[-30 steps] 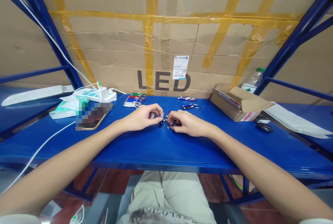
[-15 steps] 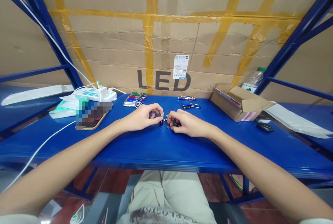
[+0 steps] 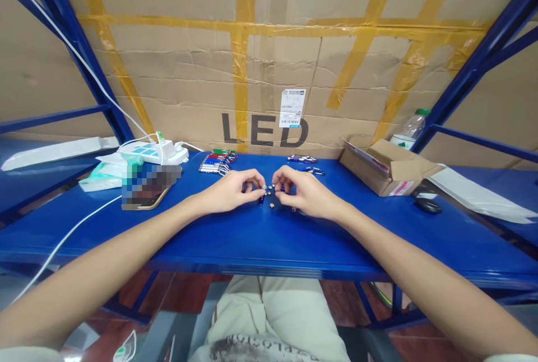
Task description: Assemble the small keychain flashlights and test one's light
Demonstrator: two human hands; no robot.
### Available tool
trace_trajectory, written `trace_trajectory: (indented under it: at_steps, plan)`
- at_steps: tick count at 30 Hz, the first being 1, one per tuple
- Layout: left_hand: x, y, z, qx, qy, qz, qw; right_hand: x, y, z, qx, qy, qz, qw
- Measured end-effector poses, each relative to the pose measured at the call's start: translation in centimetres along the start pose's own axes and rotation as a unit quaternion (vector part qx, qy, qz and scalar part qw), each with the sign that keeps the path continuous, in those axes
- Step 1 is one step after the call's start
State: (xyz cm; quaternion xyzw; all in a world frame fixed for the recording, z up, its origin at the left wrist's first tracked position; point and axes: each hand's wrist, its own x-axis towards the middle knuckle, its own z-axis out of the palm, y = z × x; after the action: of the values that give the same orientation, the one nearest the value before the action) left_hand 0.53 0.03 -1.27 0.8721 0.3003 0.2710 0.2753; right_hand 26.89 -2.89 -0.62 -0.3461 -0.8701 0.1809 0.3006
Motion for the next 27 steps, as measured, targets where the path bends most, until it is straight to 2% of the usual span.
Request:
trace_trajectory:
  at_steps: [6, 18, 27]
  plan:
    - [0.01, 0.19, 0.23, -0.003, -0.009, -0.002, 1.000, 0.02, -0.79, 0.14, 0.073, 0.055, -0.026, 0.995]
    - [-0.11, 0.31, 0.35, -0.009, -0.012, 0.017, 1.000, 0.11, -0.70, 0.58, 0.110, 0.028, -0.019, 0.993]
    - [-0.13, 0.39, 0.33, 0.000, -0.008, 0.018, 1.000, 0.14, -0.57, 0.76, 0.114, 0.038, -0.015, 0.993]
